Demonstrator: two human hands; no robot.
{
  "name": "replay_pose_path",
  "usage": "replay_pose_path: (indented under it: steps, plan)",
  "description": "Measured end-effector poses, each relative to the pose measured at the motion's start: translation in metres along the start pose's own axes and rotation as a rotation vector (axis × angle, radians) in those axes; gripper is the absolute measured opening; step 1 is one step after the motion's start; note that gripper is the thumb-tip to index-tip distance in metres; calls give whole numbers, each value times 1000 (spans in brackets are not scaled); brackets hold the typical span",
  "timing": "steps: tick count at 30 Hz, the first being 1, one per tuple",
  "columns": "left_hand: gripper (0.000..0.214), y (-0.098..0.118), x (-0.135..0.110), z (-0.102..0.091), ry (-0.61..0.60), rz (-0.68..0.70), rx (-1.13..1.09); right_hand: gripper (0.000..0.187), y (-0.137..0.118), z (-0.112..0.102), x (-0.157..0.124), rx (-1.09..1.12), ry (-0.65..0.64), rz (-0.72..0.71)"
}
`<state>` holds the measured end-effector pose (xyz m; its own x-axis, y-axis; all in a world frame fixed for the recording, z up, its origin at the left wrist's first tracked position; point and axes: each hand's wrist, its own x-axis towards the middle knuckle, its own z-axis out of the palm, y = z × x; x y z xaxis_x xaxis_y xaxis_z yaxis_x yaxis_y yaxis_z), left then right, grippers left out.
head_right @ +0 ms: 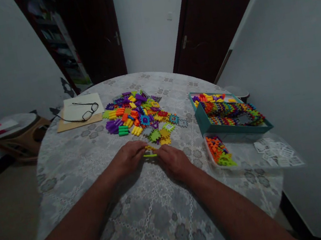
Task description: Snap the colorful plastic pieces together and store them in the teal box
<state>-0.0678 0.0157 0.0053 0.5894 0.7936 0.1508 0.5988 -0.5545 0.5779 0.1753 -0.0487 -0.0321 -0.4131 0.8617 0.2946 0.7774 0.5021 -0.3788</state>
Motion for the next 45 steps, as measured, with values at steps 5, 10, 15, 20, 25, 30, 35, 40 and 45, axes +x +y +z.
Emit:
replay_pose_path:
  steps: [5,10,15,20,25,30,35,40,45]
  plan:
    - [28,5,-4,1,-60,46,75,14,0,2,0,40,75,47]
    - [28,2,-6,5,-108,60,29,8,1,5,4,79,84,85]
    - [17,2,-1,10,-122,37,36,7,0,7,7,76,128,102]
    - [24,1,3,13,-96,63,-10,34,-6,0,9,119,162,107]
    - [41,-7,7,11,-94,36,-103,15,-15,-10,10,71,-4,149]
    - [49,-10,8,11,-63,26,-111,9,-27,-55,-6,-21,83,197]
    - [45,-17,12,16,-72,8,-39,11,-2,-138,-50,-73,385,389]
    - [46,-14,13,15,-60,2,-31,11,69,-190,-106,-257,343,643]
    - [47,-13,14,14,-55,-17,-55,3,130,-196,-140,-387,245,782]
